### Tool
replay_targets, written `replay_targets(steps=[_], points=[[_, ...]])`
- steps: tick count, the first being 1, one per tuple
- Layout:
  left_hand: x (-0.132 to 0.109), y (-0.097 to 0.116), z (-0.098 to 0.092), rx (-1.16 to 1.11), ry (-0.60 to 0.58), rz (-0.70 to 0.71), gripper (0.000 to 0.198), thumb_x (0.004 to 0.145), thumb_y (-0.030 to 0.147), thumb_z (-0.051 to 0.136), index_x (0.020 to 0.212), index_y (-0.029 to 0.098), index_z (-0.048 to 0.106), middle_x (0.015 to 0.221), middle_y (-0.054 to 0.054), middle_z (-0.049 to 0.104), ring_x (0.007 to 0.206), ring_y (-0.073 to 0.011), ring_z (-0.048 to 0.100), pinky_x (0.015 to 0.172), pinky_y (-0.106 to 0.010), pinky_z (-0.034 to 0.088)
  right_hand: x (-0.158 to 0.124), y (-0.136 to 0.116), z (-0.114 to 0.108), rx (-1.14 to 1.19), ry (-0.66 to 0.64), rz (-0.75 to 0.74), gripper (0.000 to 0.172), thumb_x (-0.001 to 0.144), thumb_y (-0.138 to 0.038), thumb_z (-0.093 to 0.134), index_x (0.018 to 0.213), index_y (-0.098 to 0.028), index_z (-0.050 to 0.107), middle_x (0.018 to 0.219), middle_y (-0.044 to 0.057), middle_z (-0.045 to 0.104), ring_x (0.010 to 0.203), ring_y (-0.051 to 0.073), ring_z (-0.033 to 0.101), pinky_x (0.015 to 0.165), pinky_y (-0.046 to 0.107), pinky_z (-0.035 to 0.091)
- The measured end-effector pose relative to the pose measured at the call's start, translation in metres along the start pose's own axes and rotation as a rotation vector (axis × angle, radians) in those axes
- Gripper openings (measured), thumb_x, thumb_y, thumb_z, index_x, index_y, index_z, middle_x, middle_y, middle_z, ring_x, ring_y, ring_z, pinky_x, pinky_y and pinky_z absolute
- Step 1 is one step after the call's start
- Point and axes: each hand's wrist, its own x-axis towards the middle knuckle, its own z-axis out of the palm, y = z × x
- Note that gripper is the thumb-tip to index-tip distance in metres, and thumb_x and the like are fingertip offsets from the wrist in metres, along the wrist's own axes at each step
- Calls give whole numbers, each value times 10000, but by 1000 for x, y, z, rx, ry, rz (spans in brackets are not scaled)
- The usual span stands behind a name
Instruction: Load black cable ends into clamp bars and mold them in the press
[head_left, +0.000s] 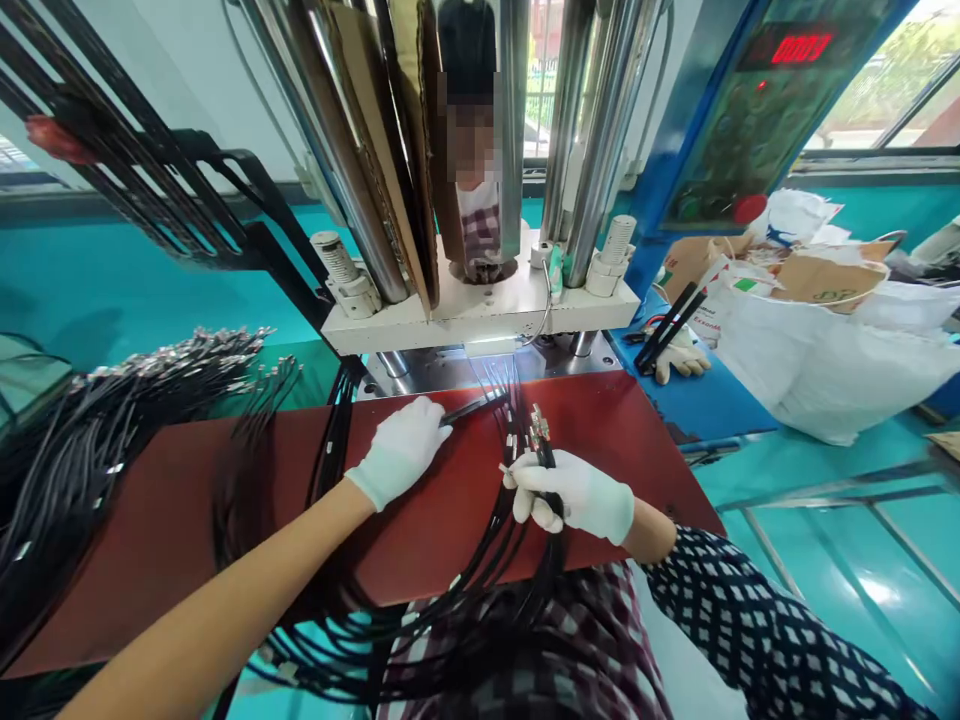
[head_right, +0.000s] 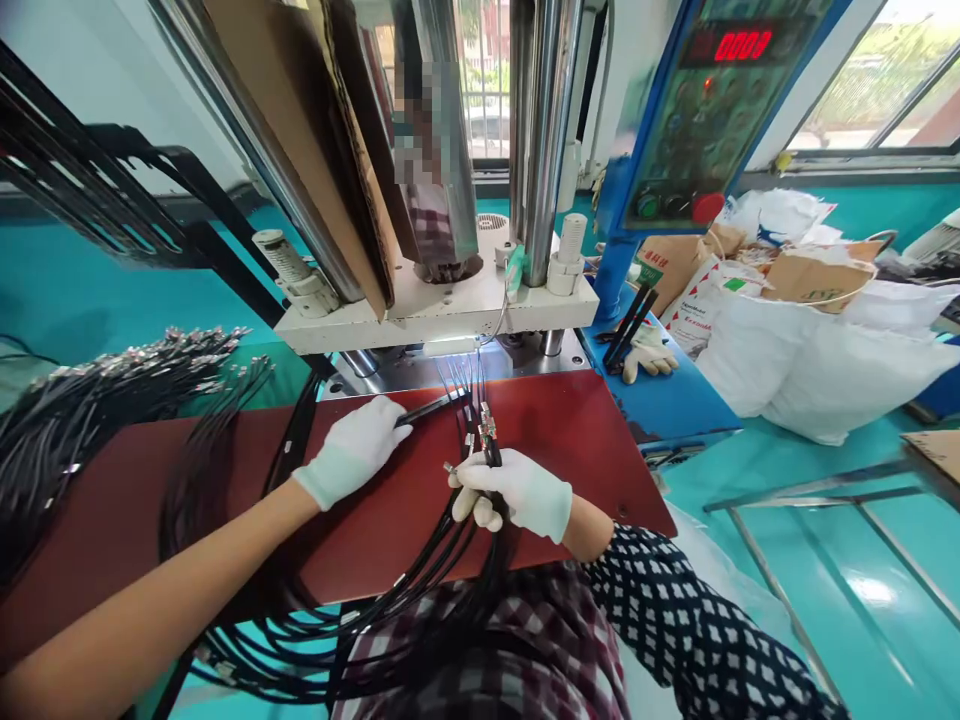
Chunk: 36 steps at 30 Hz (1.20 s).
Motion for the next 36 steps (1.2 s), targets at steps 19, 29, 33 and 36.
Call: replay_targets(steps=[19,29,33,36], points=[[-10,58,-27,-1880,-596,84,483,936,582,454,711,155,487,547,20,460,451,-86,422,445,-212,381,8,-9,43,-264,170,-108,183,766,-279,649,660,-131,658,575,25,645,455,87,546,462,200,442],[-21,63,-25,-1753,-272,-17,372,955,518,476,804,179,480,655,26,485,527,-84,445,500,-218,389,18,-3,55,-321,287,-138,194,783,-224,587,601,-176,540,519,-22,594,464,84,506,490,213,429],[-24,69,-26,-1489,0,-51,367,967,489,478,767,186,422,670,42,401,571,-77,374,527,-213,355,21,3,58,-398,364,-141,170,777,-185,567,612,-184,525,541,-28,614,507,91,536,552,224,446],[-26,69,-24,-1388,40,-53,381,980,489,446,749,190,398,658,41,376,579,-84,361,545,-223,350,23,6,53,-392,295,-131,153,802,-205,574,658,-181,531,574,-18,628,494,96,539,525,231,444]])
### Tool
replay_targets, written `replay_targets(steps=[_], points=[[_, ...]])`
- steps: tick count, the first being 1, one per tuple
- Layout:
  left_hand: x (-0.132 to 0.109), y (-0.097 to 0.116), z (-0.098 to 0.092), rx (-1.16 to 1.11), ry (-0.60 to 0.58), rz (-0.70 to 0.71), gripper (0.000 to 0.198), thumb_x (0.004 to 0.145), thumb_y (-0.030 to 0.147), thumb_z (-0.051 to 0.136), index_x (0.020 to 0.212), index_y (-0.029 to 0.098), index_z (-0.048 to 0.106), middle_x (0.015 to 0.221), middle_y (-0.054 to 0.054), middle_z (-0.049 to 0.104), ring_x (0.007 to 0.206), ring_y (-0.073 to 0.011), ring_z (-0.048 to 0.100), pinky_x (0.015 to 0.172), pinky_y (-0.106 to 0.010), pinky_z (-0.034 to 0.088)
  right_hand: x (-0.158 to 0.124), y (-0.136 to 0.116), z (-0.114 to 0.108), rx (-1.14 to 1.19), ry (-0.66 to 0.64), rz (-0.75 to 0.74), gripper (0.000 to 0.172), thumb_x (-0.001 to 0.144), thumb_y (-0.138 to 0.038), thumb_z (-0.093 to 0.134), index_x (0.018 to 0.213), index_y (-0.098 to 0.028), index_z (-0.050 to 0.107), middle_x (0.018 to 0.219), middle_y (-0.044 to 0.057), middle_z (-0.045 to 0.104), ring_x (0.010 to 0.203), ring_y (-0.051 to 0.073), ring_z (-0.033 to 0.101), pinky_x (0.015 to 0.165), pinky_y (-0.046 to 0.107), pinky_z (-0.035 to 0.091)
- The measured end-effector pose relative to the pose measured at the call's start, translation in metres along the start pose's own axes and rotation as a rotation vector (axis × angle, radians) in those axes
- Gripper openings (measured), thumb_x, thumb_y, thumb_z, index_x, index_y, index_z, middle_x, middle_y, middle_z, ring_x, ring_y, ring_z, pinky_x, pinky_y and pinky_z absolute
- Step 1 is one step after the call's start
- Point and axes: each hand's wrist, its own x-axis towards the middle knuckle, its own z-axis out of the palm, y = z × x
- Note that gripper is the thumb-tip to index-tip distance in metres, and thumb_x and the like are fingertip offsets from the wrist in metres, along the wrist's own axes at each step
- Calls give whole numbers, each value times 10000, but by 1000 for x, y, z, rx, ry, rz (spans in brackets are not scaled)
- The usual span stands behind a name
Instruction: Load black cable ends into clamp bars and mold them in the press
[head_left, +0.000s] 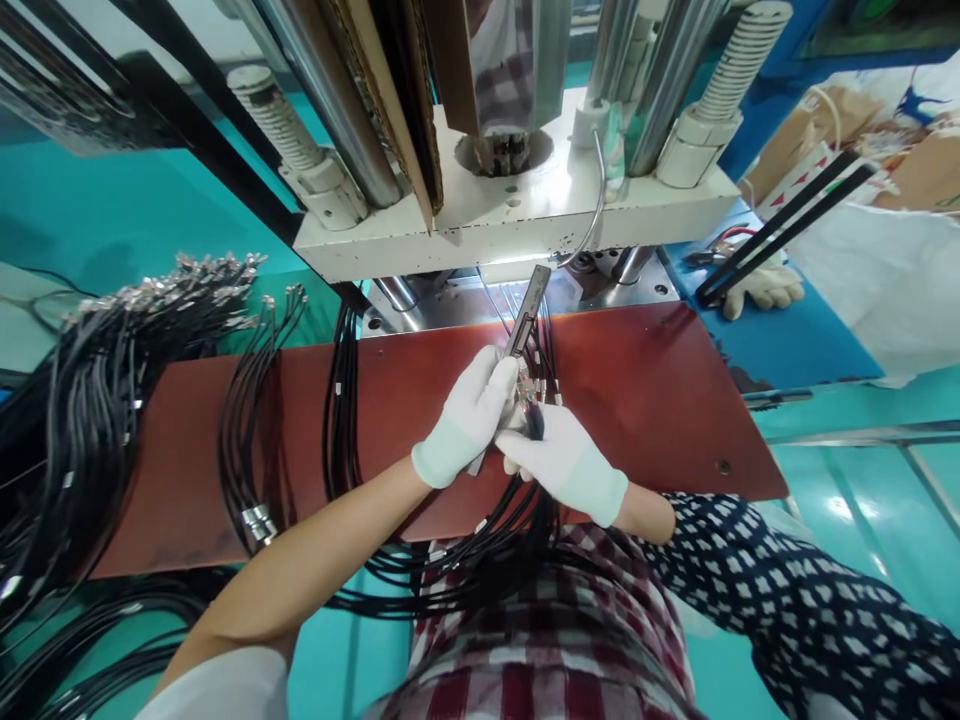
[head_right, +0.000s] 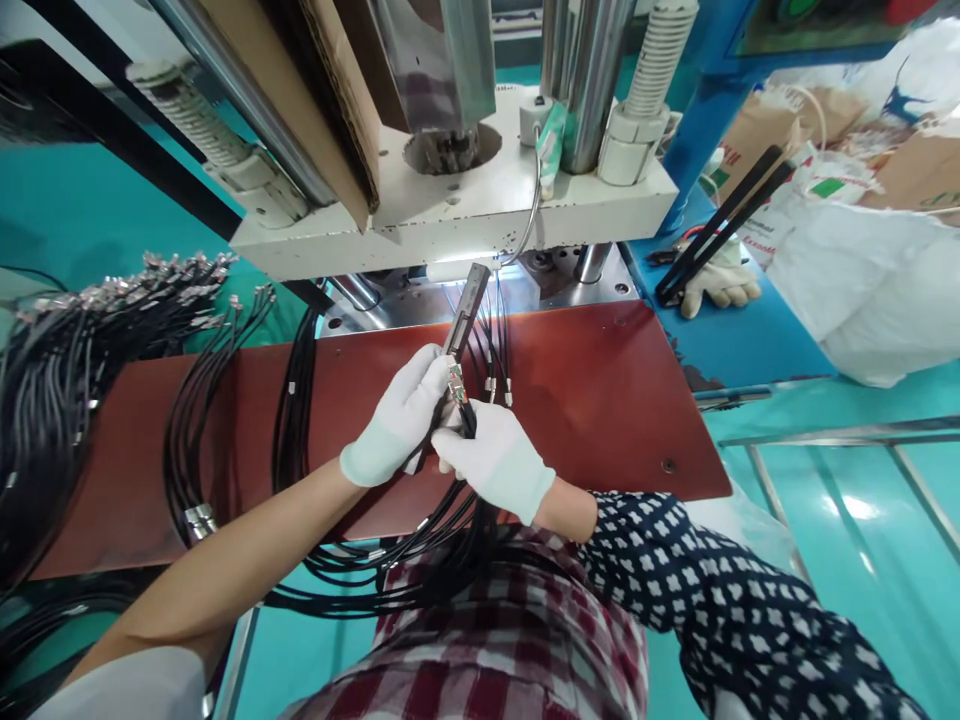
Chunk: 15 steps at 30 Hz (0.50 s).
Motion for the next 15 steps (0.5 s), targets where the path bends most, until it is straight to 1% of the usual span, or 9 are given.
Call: replay_targets(steps=[2,3,4,7,8,9,11,13,15], points=[[0,-1,-2,-51,-43,-15,386,972,497,459,747,189,404,659,38,392,577,-84,374,543,-227,356,0,4,-2,47,-82,-33,171,851,-282,583,722,-176,542,629,-3,646,501,103,553,519,240,450],[1,-1,-3,-105,-76,-29,388,966,504,468,749,188,409,660,37,401,569,-83,379,533,-229,355,-1,7,-2,77,-85,-63,190,878,-328,578,770,-177,544,664,0,649,518,103,559,533,244,456],[1,-1,-4,-163,-106,-43,388,961,511,474,756,187,416,658,38,407,556,-82,382,517,-229,350,-2,10,-2,116,-43,-103,210,903,-371,564,820,-180,539,696,-2,646,534,99,555,545,243,457],[2,0,-8,-289,-162,-52,371,963,508,472,785,185,429,665,39,414,525,-75,386,478,-229,324,-6,18,3,271,199,-223,225,953,-423,499,920,-201,493,791,-13,622,560,80,505,517,222,409],[2,0,-9,-300,-168,-44,363,969,498,464,790,185,428,672,39,415,524,-73,389,476,-228,320,-7,20,4,307,252,-249,217,957,-416,493,926,-201,492,813,-11,615,571,78,493,511,219,396],[2,0,-10,-304,-173,-34,357,976,488,455,792,184,426,679,38,415,527,-72,393,478,-229,321,-8,20,4,325,276,-256,207,952,-403,503,927,-197,503,819,-10,608,583,78,490,517,218,394],[2,-2,-11,-311,-188,-23,349,988,470,438,790,182,420,691,37,413,532,-70,397,488,-231,328,-9,18,3,291,257,-218,193,912,-371,569,907,-178,553,760,-17,585,602,81,490,560,225,412],[3,-2,-13,-324,-202,-20,347,994,457,428,784,181,414,693,37,407,536,-70,393,499,-235,335,-8,13,-2,242,185,-147,184,843,-330,651,893,-156,619,666,-31,561,588,83,483,586,235,421],[3,-2,-14,-326,-217,-17,347,997,451,424,780,180,413,695,35,409,542,-71,393,507,-236,337,-7,7,-6,241,123,-85,198,761,-282,710,894,-143,665,614,-35,570,564,89,489,577,243,423]])
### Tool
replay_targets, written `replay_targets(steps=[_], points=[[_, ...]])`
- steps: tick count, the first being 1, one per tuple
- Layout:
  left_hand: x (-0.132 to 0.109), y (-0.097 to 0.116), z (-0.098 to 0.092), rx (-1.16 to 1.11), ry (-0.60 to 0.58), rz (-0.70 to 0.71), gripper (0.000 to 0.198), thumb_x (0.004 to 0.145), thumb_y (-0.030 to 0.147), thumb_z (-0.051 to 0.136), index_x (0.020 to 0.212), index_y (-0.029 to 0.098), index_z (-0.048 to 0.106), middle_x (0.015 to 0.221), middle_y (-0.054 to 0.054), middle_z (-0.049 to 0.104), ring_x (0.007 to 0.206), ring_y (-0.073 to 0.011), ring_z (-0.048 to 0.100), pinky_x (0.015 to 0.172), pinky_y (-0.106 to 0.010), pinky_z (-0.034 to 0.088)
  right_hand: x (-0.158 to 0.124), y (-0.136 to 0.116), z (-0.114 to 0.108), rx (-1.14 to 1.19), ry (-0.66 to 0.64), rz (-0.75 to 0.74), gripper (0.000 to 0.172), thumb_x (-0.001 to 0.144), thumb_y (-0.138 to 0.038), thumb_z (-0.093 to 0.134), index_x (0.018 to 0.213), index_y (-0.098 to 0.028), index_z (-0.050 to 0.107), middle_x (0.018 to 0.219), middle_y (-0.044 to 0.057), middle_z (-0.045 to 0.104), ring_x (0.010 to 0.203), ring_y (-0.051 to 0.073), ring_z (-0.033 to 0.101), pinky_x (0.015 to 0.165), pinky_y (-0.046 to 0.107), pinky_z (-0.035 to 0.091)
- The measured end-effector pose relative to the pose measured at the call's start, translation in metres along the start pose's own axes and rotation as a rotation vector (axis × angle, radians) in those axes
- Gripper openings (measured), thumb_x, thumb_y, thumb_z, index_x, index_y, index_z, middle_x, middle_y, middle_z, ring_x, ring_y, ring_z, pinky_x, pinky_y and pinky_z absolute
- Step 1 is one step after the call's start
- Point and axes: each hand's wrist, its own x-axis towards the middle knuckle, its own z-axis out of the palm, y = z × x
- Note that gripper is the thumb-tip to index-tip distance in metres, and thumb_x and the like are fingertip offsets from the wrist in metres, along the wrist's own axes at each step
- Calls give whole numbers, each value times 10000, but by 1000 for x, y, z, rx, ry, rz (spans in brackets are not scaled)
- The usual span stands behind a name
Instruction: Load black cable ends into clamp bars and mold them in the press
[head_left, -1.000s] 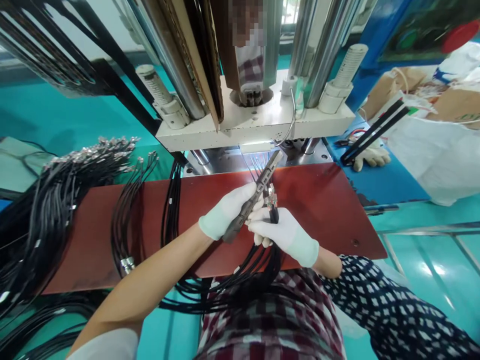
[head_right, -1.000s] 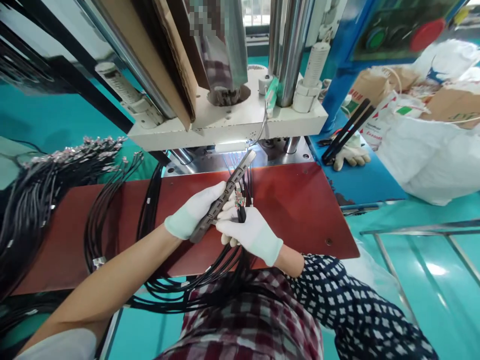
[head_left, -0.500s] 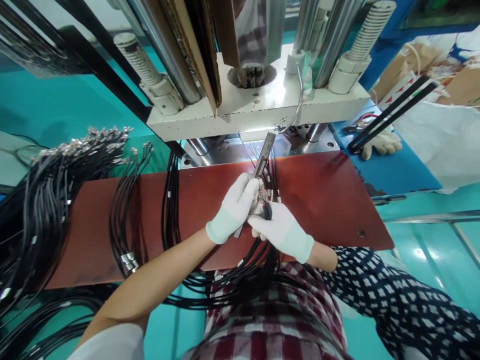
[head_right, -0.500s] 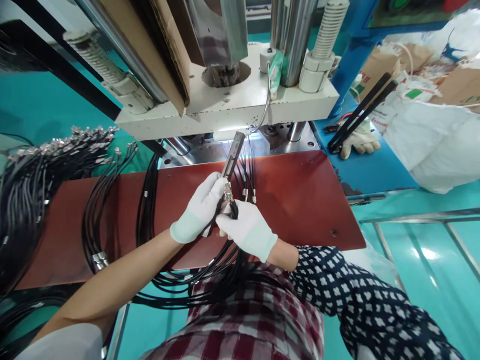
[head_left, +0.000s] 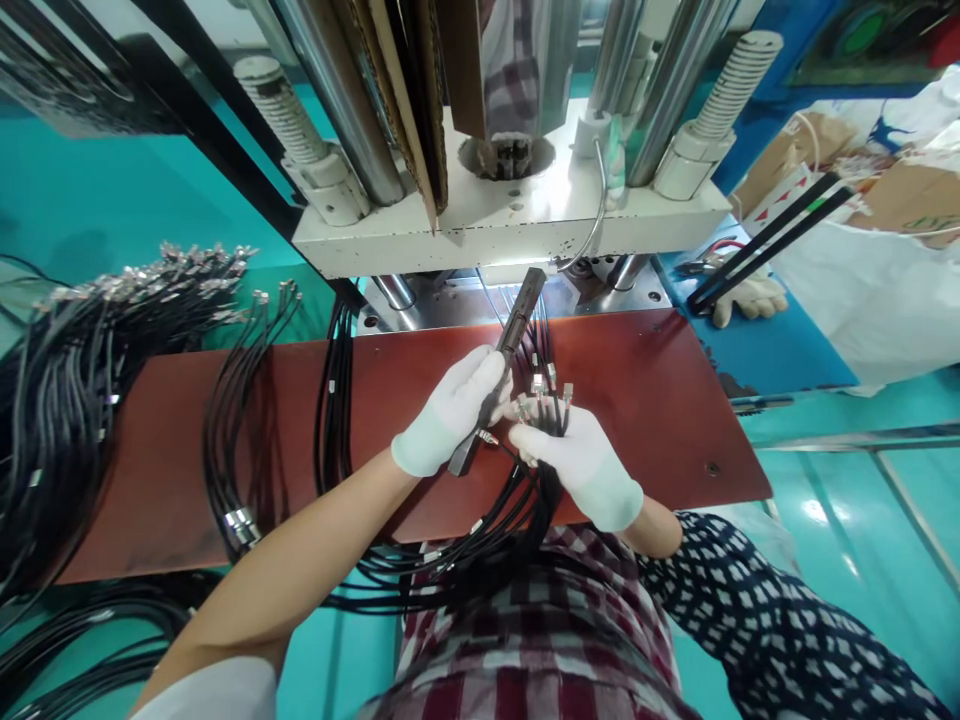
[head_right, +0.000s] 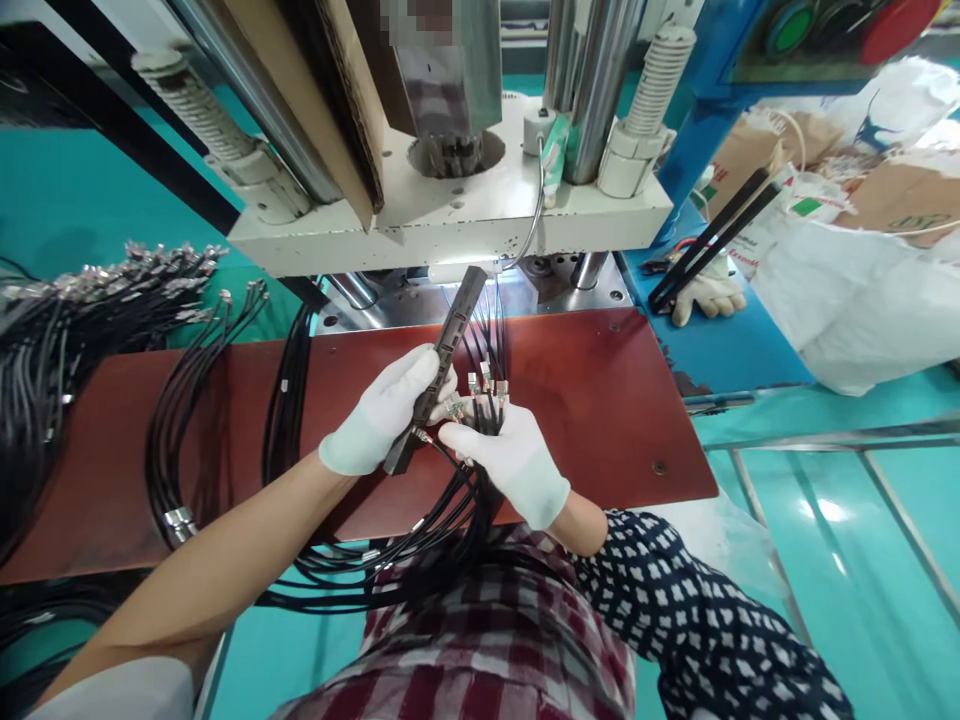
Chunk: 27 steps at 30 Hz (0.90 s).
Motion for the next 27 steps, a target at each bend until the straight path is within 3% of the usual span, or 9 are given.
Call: replay_targets(steps=[4,13,18,21,27], points=[[-1,3,-1,-8,-36,-5,349,1001,452,409,782,180,412,688,31,421,553,-77,407,512,-231,348,2,-5,-3,20,-46,67,172,687,-243,746,803,-130,688,574,-19,596,545,103,518,560,250,434],[-2,4,-4,79,-59,-12,416,988,514,396,766,167,461,682,13,480,559,-86,404,523,-231,360,3,-14,-2,-64,-162,87,174,795,-282,664,699,-139,689,594,-10,592,547,99,514,581,253,454],[-2,3,-4,51,-84,-17,431,972,548,410,771,171,469,674,19,464,548,-86,388,524,-236,351,2,-16,-4,-331,-76,-112,72,753,-272,757,771,-202,765,770,6,721,772,179,652,794,311,511],[-1,0,-5,54,-86,-7,427,969,544,422,763,173,470,679,16,459,560,-91,397,530,-242,356,2,-15,-4,-469,-54,-220,63,803,-255,708,798,-235,768,906,5,750,903,207,678,901,344,495],[-2,-2,-7,119,-56,18,405,983,510,417,794,165,514,677,14,464,578,-95,394,542,-242,362,4,-18,-1,-607,-123,-270,295,904,-266,567,620,-201,610,737,-11,666,759,164,610,812,329,469]])
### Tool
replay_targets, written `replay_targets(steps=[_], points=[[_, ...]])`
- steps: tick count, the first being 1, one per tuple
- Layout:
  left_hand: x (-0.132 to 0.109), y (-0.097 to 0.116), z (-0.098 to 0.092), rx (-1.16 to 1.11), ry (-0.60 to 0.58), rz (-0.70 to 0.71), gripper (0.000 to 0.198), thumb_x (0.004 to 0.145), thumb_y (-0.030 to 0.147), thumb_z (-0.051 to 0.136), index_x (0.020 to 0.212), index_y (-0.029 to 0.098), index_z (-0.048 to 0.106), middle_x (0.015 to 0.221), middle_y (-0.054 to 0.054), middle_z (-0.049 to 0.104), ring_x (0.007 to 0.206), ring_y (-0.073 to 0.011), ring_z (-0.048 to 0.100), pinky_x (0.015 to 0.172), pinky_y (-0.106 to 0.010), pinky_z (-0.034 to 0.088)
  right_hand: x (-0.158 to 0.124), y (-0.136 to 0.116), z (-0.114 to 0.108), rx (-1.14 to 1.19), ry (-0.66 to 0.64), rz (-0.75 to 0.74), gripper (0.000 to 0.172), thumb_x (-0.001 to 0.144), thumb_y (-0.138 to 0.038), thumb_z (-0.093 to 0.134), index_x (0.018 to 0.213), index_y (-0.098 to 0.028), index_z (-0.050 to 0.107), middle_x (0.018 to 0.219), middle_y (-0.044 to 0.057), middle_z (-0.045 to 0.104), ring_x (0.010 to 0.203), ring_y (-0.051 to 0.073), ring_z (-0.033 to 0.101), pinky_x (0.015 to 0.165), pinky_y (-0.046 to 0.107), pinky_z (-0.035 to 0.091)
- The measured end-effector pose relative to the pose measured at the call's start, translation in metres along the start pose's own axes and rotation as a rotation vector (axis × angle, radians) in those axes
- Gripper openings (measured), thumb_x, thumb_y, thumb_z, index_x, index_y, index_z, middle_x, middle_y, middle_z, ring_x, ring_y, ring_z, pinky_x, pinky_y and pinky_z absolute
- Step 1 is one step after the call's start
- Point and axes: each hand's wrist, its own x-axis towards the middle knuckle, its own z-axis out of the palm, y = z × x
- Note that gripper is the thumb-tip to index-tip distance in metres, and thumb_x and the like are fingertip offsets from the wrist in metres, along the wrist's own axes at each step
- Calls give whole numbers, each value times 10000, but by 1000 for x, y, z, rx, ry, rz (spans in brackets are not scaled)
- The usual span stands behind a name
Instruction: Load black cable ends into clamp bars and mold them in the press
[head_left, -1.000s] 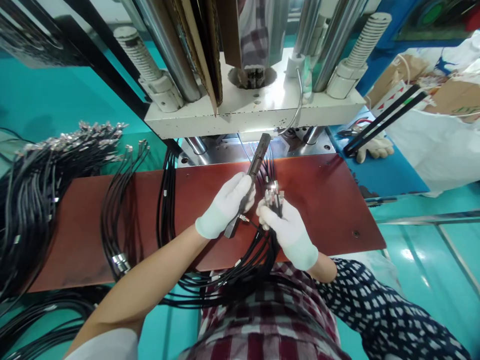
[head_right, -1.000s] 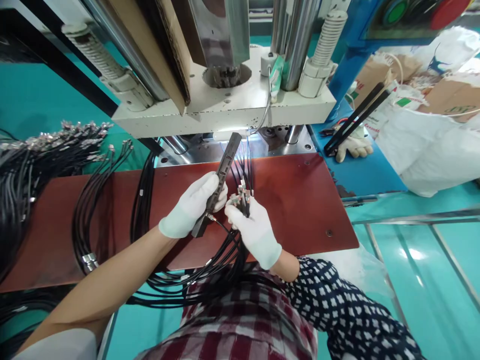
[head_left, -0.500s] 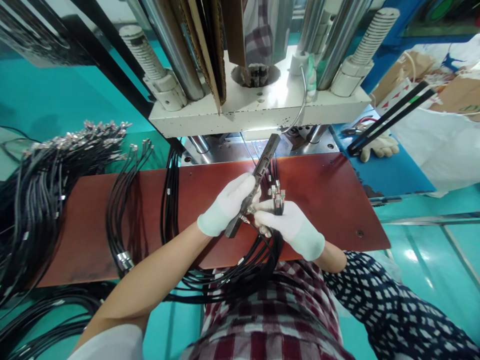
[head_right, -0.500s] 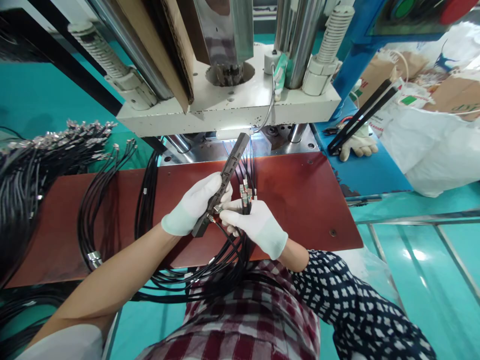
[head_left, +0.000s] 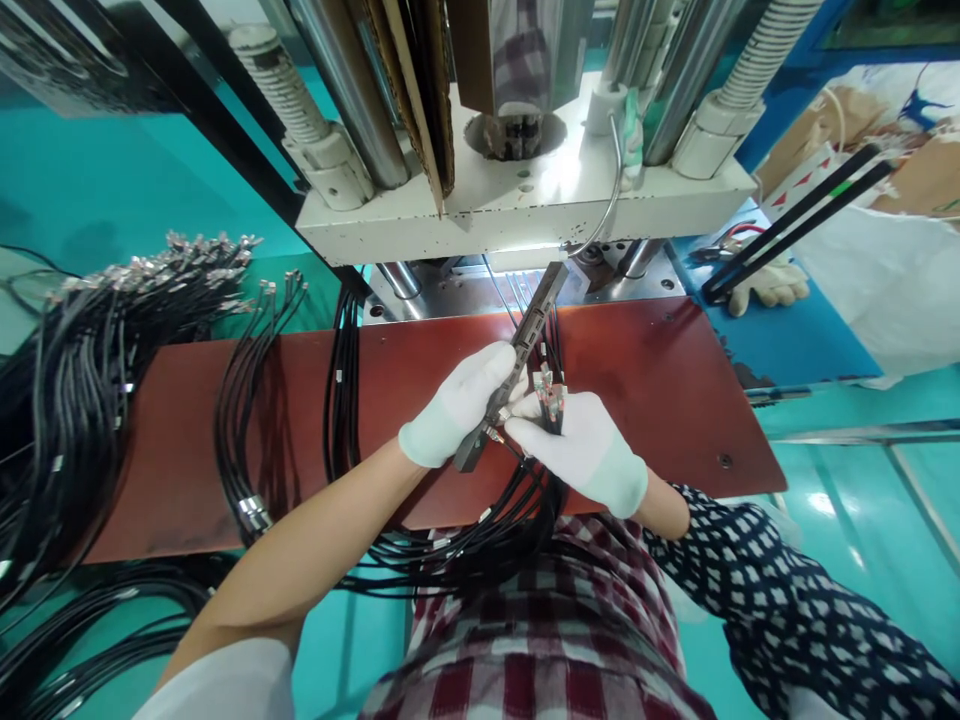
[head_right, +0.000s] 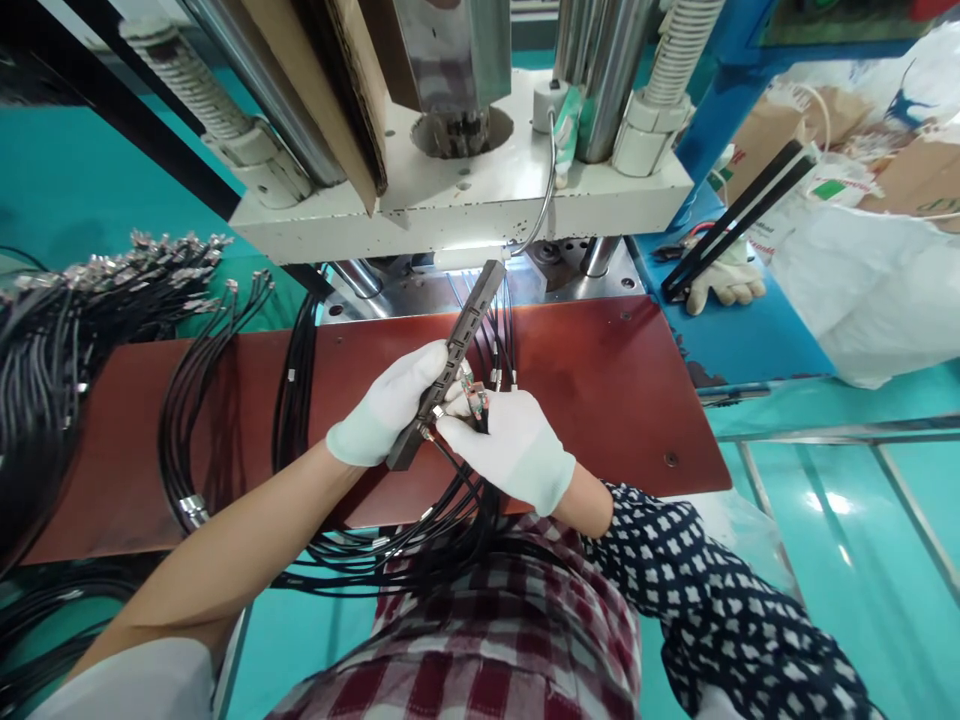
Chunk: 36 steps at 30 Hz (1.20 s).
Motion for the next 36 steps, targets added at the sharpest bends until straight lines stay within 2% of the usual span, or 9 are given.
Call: replay_targets(steps=[5,9,12,16,18,22,26,33,36], points=[[1,1,-1,-21,14,-7,429,977,536,409,778,166,500,694,5,476,594,-101,395,555,-252,361,4,0,-4,163,-66,5,249,874,-284,621,638,-204,623,709,-20,652,778,166,610,804,315,474],[0,1,0,-67,4,-21,431,969,544,418,769,169,488,679,10,458,572,-98,384,535,-253,350,2,1,-7,199,-33,-5,64,817,-295,701,807,-241,733,939,-12,740,913,204,672,873,336,500],[-1,3,1,-63,-4,-35,413,967,535,430,787,171,510,669,14,464,549,-95,401,512,-245,357,-3,-1,-7,-27,39,-11,94,834,-322,682,840,-255,747,948,2,749,927,226,679,901,355,485],[-1,4,1,-49,0,-56,430,958,553,434,794,168,534,676,11,486,520,-89,425,476,-230,365,-5,-4,-6,-420,127,-35,289,892,-425,567,824,-194,726,843,94,730,799,254,647,800,376,453],[-1,4,1,-51,5,-49,437,956,557,438,783,166,531,669,14,479,515,-84,417,471,-223,366,-3,-5,-6,-347,79,-44,318,918,-406,521,760,-187,688,782,81,710,747,219,618,770,347,438],[-2,3,1,-39,11,-38,431,966,545,427,771,169,506,651,19,480,522,-86,428,496,-228,384,3,-4,-7,82,-105,32,359,918,-287,500,571,-196,523,607,-8,593,640,140,548,714,283,428],[-3,4,3,-22,24,-46,411,974,534,420,773,180,471,668,16,499,557,-97,455,540,-239,393,8,2,-4,245,-161,113,350,891,-261,515,547,-192,510,548,-18,557,588,128,529,671,273,432],[-6,2,10,460,239,38,297,960,437,490,783,205,432,676,19,492,619,-129,439,608,-270,342,11,4,3,90,-157,127,335,865,-183,487,535,-185,544,559,1,610,572,131,564,666,277,440],[-5,2,8,471,207,48,304,968,433,471,774,204,421,675,20,474,612,-125,420,599,-269,341,10,2,2,-7,-106,103,289,894,-228,523,615,-189,589,650,17,651,655,154,593,729,296,450]])
